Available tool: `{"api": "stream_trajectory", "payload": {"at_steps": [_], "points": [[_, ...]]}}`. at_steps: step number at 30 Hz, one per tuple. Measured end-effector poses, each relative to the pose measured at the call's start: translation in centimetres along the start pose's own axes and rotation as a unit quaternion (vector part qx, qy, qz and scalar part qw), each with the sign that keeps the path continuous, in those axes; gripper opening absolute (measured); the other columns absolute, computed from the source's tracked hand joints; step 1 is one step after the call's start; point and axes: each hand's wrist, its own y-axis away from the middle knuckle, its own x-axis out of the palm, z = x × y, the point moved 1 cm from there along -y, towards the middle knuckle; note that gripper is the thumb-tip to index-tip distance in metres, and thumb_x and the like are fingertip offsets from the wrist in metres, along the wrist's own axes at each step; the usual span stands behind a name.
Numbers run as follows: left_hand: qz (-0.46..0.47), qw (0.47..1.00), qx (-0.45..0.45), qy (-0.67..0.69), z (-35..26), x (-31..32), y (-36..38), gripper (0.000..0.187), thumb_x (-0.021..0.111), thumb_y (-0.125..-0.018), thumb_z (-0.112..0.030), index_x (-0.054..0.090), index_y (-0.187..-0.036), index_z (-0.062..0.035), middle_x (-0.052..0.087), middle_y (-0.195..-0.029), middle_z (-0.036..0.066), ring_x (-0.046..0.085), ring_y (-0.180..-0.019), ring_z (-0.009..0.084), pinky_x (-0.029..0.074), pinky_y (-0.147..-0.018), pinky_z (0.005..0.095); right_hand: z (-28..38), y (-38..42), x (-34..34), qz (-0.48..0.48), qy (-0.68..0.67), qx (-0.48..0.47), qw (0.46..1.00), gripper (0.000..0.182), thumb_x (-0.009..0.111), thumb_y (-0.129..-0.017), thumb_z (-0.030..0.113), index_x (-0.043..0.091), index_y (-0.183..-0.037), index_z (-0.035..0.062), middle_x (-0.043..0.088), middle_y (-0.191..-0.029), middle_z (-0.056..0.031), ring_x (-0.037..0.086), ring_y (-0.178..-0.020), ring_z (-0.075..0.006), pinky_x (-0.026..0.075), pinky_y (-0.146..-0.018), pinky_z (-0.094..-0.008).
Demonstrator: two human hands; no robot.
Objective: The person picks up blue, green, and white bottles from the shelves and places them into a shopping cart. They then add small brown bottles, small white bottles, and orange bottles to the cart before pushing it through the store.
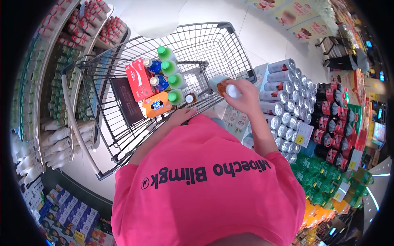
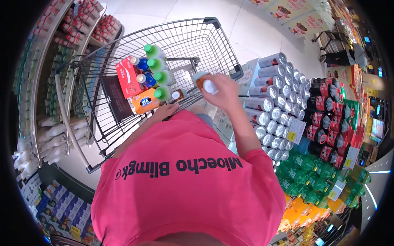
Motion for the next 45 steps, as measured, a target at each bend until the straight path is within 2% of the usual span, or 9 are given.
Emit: {"api": "stream_trajectory", "payload": {"at_steps": [3, 7, 10, 17, 29, 32, 36, 40, 45], "points": [[0.001, 0.999, -0.010, 0.047, 0.5, 0.2, -0.7, 0.066, 0.044, -0.089, -0.055, 0.048, -0.128, -0.0022, 0.052, -0.127, 0.018, 0.049, -0.118, 0.0297, 0.035, -0.101, 0.0323, -2.0, -3.0, 5.9, 0.097, -0.019, 0.020, 0.995, 0.031, 0.071, -0.063, 0.022, 0.065, -0.091, 0.0109, 0.062, -0.077, -0.0094, 0.061, -0.074, -0.0291, 0.049, -0.063, -0.0379], [-0.011, 0.998, 0.036, 0.054, 1.5, 0.7, -1.7, 0.053, 0.048, -0.086, -0.054, 0.063, -0.104, -0.0068, 0.064, -0.086, 0.016, 0.061, -0.085, 0.0308, 0.042, -0.092, 0.0372, -5.2, -4.9, 14.4, 0.279, 0.023, -0.042, 0.959, 0.028, 0.068, -0.064, 0.021, 0.063, -0.089, 0.0095, 0.061, -0.080, -0.0085, 0.061, -0.079, -0.0291, 0.049, -0.069, -0.0399], [0.023, 0.995, 0.028, 0.091, 1.4, 0.6, -1.7, 0.051, 0.049, -0.086, -0.054, 0.064, -0.101, -0.0077, 0.063, -0.079, 0.013, 0.061, -0.076, 0.0287, 0.045, -0.085, 0.0371, -7.6, -4.6, 19.9, 0.370, 0.035, -0.132, 0.919, 0.027, 0.068, -0.064, 0.019, 0.061, -0.088, 0.0090, 0.060, -0.082, -0.0075, 0.060, -0.081, -0.0286, 0.049, -0.070, -0.0406], [0.022, 0.998, 0.021, 0.062, 1.9, 0.9, -1.6, 0.054, 0.051, -0.087, -0.050, 0.058, -0.113, -0.0025, 0.061, -0.101, 0.017, 0.058, -0.095, 0.0292, 0.044, -0.084, 0.0384, -9.5, -2.2, 25.5, 0.479, 0.081, -0.198, 0.851, 0.023, 0.063, -0.069, 0.011, 0.059, -0.091, 0.0096, 0.058, -0.091, -0.0072, 0.059, -0.090, -0.0279, 0.049, -0.073, -0.0398], [-0.008, 0.996, 0.008, 0.090, -0.7, -0.9, 0.1, 0.052, 0.053, -0.086, -0.045, 0.058, -0.113, -0.0011, 0.060, -0.103, 0.021, 0.057, -0.099, 0.0338, 0.044, -0.087, 0.0401, -10.1, 0.1, 25.6, 0.414, 0.078, 0.000, 0.907, 0.049, 0.063, -0.075, 0.013, 0.051, -0.122, 0.0099, 0.056, -0.105, -0.0120, 0.058, -0.097, -0.0304, 0.048, -0.081, -0.0397], [-0.011, 0.997, 0.002, 0.081, -0.5, -0.6, 0.1, 0.054, 0.053, -0.086, -0.046, 0.057, -0.115, 0.0000, 0.059, -0.110, 0.022, 0.056, -0.104, 0.0339, 0.043, -0.091, 0.0387, -9.7, 0.1, 23.7, 0.429, 0.108, 0.131, 0.887, 0.047, 0.063, -0.075, 0.017, 0.051, -0.120, 0.0095, 0.056, -0.109, -0.0127, 0.058, -0.098, -0.0299, 0.049, -0.080, -0.0407], [0.002, 0.997, 0.016, 0.070, 3.4, 1.6, -2.1, 0.058, 0.053, -0.086, -0.047, 0.056, -0.118, 0.0012, 0.057, -0.116, 0.024, 0.054, -0.110, 0.0335, 0.041, -0.094, 0.0370, -8.2, 0.1, 16.6, 0.407, 0.204, 0.156, 0.876, 0.024, 0.056, -0.076, 0.022, 0.064, -0.092, 0.0072, 0.064, -0.087, -0.0128, 0.062, -0.084, -0.0312, 0.049, -0.078, -0.0420], [0.021, 0.998, 0.003, 0.058, 1.9, 0.3, -1.7, 0.059, 0.047, -0.088, -0.049, 0.054, -0.119, 0.0013, 0.057, -0.118, 0.021, 0.053, -0.112, 0.0324, 0.040, -0.096, 0.0363, -8.0, 3.9, 10.9, 0.271, 0.232, 0.209, 0.911, 0.025, 0.053, -0.083, 0.026, 0.066, -0.075, 0.0049, 0.065, -0.082, -0.0122, 0.062, -0.082, -0.0287, 0.042, -0.092, -0.0427], [0.026, 0.991, 0.066, -0.117, 6.0, 0.5, -4.2, 0.050, 0.041, -0.091, -0.045, 0.054, -0.122, -0.0081, 0.056, -0.120, 0.018, 0.052, -0.112, 0.0350, 0.038, -0.097, 0.0396, -8.8, 8.7, 11.1, 0.011, 0.145, 0.115, 0.983, 0.029, 0.053, -0.086, 0.028, 0.064, -0.072, 0.0055, 0.059, -0.078, -0.0108, 0.056, -0.088, -0.0259, 0.033, -0.102, -0.0431]]}}
